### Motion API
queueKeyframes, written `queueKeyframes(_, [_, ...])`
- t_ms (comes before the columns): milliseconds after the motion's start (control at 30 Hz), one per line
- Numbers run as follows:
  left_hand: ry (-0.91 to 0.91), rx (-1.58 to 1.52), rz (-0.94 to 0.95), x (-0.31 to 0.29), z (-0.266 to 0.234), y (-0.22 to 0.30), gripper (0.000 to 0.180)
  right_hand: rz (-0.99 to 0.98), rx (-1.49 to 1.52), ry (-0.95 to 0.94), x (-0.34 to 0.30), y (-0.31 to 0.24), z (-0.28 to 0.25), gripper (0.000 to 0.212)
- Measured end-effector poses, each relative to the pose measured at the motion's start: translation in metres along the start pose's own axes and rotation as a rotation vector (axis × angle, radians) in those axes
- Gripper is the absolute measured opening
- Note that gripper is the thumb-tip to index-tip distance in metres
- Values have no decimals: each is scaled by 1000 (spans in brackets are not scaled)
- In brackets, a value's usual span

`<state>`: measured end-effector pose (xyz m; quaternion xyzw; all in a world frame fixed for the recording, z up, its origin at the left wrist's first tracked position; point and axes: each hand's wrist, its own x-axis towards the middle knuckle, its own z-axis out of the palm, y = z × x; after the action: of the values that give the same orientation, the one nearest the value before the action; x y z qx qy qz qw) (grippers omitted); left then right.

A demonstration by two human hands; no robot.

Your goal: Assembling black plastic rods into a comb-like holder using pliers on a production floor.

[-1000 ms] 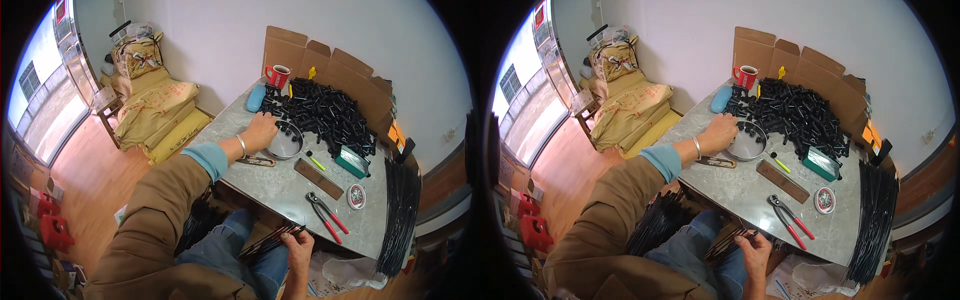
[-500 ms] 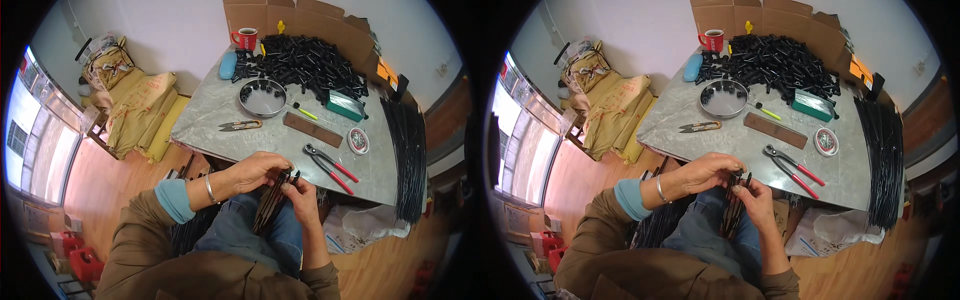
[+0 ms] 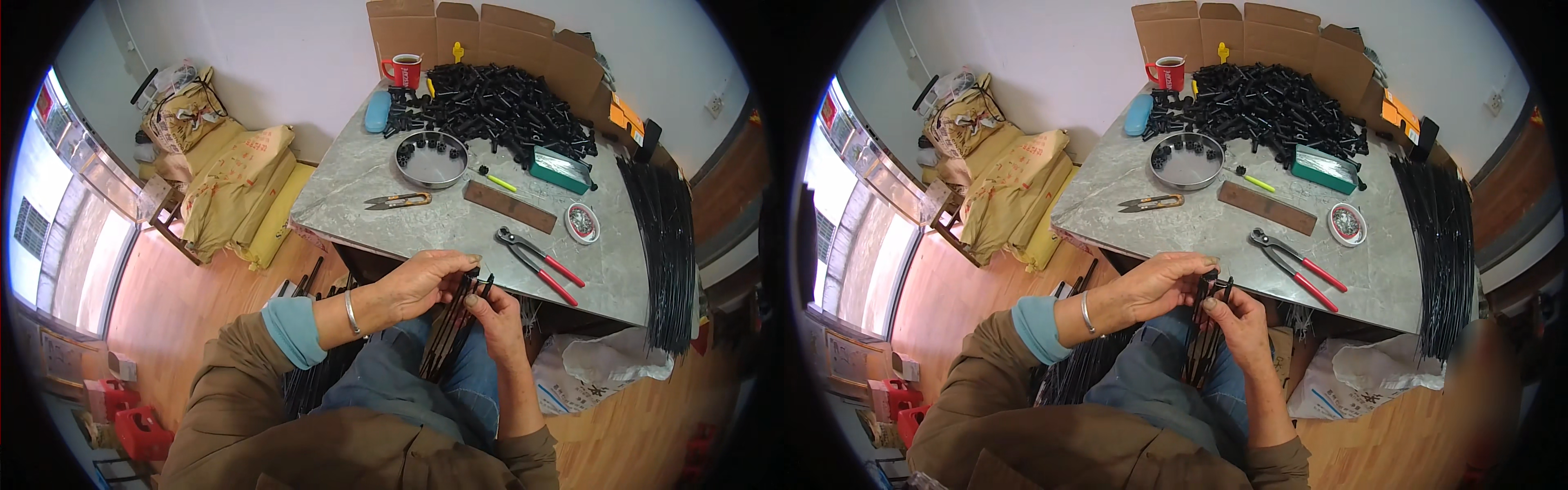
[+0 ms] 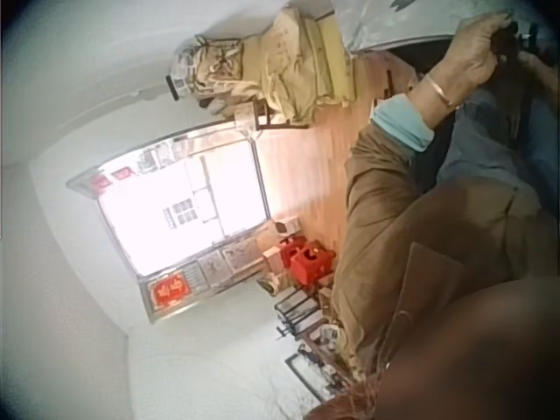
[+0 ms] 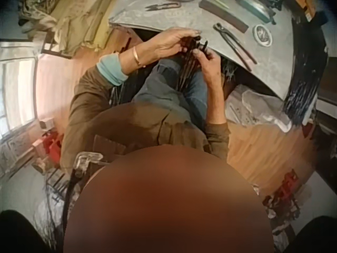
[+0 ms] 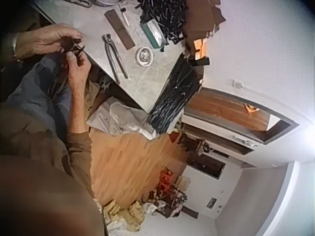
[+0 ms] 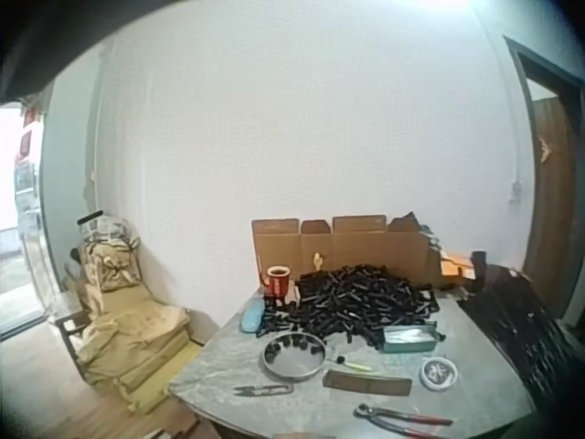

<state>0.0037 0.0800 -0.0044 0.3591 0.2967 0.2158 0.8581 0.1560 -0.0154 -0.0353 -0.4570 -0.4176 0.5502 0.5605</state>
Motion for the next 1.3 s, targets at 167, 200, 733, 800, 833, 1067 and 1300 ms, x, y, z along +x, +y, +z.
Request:
queueKeyframes(167, [10,21,9,1,3,0,18,-3,7,27,0,-2,1,18])
queueKeyframes(200, [15,28,15,2,2,-1,18,-5,7,29,0,-2,1,18])
queueKeyframes(733, [-29,118,62,-2,4,7,26,21,17,26,1,3,4,17])
queueKeyframes(800, [-7,57,66,1,-1,7,26,24,17,23,3,4,3,17])
queueKeyframes(833, [-6,62,64,3,-4,7,26,38,30,21,3,4,2,17])
queueKeyframes(1067, [-79,18,23,4,-3,5,26,49,43,22,2,4,1,17])
queueKeyframes(1300, [-25,43,50,3,0,5,27,60,32,26,1,5,-1,18])
